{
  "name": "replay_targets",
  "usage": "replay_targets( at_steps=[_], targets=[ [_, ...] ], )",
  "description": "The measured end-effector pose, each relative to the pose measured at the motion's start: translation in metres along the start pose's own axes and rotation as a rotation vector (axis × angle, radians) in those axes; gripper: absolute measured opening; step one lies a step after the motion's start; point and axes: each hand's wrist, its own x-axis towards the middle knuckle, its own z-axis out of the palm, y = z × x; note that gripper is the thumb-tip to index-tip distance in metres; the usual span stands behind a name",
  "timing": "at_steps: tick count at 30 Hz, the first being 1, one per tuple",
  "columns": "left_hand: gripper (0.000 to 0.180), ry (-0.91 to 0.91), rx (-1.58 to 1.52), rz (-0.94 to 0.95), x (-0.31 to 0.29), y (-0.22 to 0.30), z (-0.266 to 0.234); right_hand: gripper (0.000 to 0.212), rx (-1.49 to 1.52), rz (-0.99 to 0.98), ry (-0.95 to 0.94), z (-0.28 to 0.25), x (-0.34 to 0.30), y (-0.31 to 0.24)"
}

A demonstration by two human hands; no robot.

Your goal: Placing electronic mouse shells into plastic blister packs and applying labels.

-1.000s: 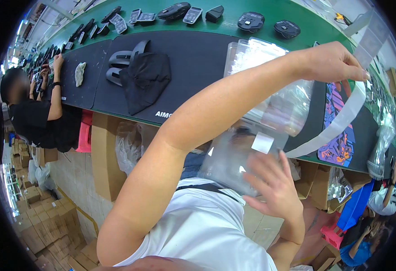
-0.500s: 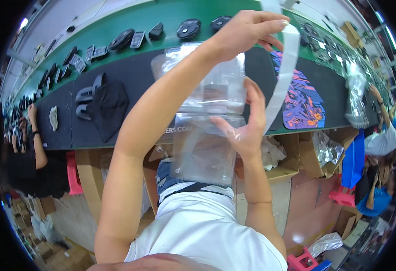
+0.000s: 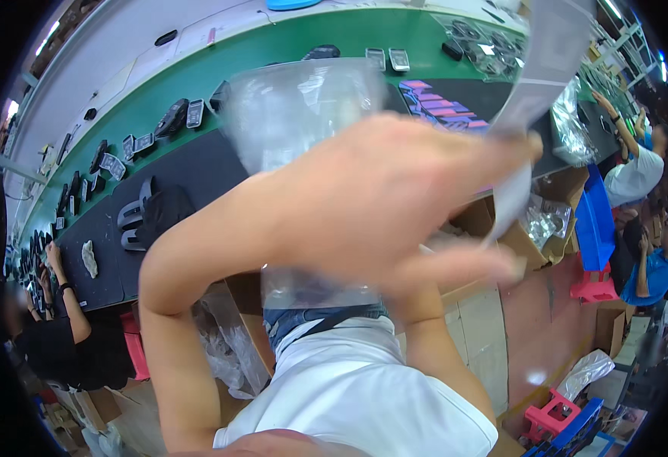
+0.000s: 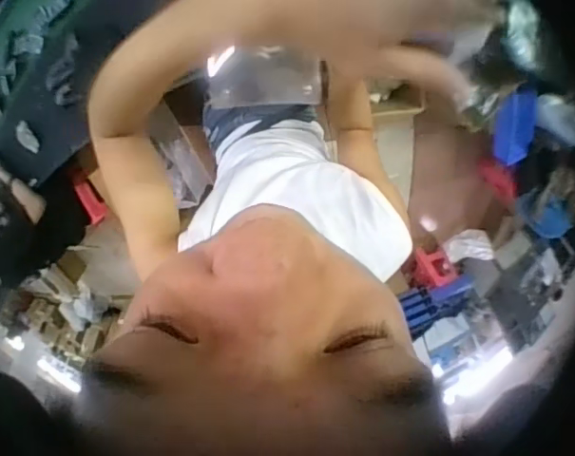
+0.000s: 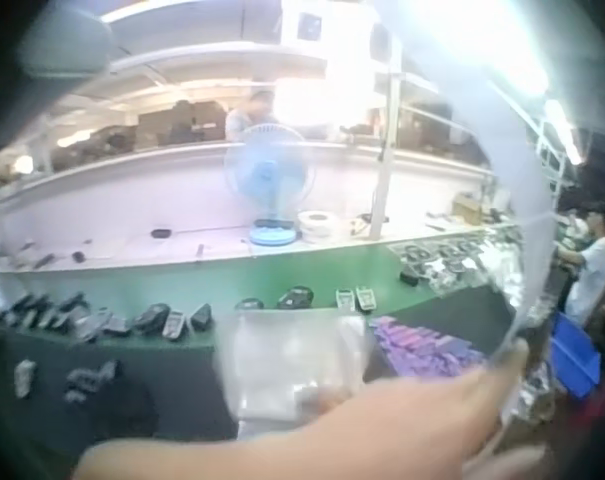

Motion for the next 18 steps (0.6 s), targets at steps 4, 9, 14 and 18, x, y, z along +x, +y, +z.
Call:
replay_targets(
  at_steps=[4, 9, 14, 18],
  targets=[
    [0.057, 0.056, 0.292, -0.221, 0.017, -0.096, -0.001, 0.036, 0.386, 0.232, -0.011, 0.007, 0.002, -0.009],
    [0.046, 0.214, -0.342, -0.448, -0.010, -0.174, -0.002, 0.036, 0.365, 0.366, 0.001, 0.007, -0.004, -0.019],
    [0.034, 0.329, -0.538, -0.361, -0.021, -0.175, 0.001, 0.041, -0.076, 0.274, -0.029, -0.002, -0.007, -0.012],
    [0.041, 0.340, -0.595, -0.344, -0.023, -0.166, 0.001, 0.054, -0.182, 0.101, -0.009, -0.006, -0.006, -0.021]
  ],
)
